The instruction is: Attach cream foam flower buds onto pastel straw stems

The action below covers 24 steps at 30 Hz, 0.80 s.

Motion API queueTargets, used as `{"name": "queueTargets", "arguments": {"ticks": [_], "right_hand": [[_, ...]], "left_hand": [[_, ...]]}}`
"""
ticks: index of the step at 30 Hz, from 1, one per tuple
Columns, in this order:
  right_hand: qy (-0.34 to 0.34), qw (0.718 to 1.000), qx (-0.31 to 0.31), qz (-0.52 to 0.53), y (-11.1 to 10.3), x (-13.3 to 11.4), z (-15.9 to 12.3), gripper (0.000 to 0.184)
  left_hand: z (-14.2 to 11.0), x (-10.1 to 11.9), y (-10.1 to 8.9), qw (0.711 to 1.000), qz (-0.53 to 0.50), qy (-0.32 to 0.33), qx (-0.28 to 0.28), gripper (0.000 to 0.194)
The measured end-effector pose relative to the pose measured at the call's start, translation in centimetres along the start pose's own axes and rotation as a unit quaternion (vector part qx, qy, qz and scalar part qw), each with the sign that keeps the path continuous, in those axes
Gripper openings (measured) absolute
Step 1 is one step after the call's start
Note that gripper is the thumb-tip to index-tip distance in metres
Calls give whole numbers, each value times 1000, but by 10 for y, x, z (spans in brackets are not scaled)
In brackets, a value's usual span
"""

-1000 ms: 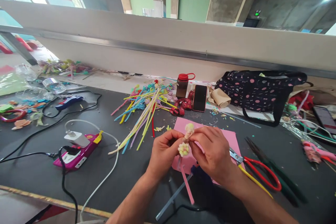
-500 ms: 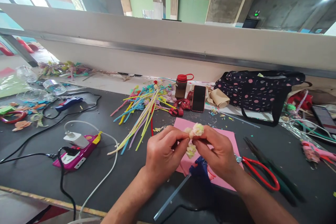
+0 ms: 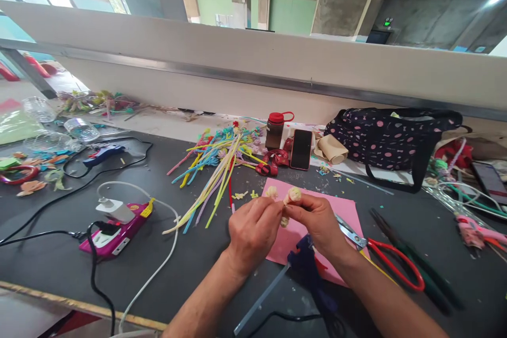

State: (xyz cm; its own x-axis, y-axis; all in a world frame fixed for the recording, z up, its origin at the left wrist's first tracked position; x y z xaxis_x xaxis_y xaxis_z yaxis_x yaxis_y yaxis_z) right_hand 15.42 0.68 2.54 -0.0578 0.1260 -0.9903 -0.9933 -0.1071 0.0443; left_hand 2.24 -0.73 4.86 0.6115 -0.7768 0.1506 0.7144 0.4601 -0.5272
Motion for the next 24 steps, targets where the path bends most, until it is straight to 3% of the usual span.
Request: {"name": "queueTargets", "arguments": {"ticks": [6, 10, 12, 14, 16, 19, 21, 24], "right_hand": [[21, 999, 42, 27, -4, 4, 1, 10], [6, 998, 53, 21, -18, -4, 2, 10], [15, 999, 28, 43, -23, -5, 4, 8], [36, 997, -13, 72, -25, -2, 5, 8], [51, 993, -58, 90, -24, 1, 7, 9], [41, 989, -112, 85, -19, 3, 8, 10], [24, 989, -128, 65, -17, 1, 8, 10], [2, 991, -126, 37, -16, -2, 8, 10]], "left_hand": [[-3, 2, 4, 1000, -21, 2, -10, 26], [0, -12, -2, 984, -144, -107, -6, 29], [-1, -29, -9, 955, -208, -211, 35, 28], [-1, -41, -7, 915, -285, -284, 20, 23], [-3, -45, 2, 855, -398, -331, -23, 20], [-3, -37, 15, 772, -523, -350, -93, 18], [-4, -30, 19, 744, -554, -355, -114, 16], [-6, -29, 23, 716, -568, -397, -87, 26]]}}
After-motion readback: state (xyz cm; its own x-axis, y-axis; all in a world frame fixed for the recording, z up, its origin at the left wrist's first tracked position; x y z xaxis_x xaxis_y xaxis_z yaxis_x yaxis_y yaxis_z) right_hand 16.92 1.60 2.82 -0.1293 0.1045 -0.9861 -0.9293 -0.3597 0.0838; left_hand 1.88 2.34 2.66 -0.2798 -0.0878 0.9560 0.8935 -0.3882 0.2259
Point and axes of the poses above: each hand's wrist, its own z-axis towards the middle knuckle, its own y-axis out of the palm, x = y × z, the point moved 5 cm from there along z, towards the middle knuckle, and after that the axes turned 3 degrees about -x, right-handed, at the moved point
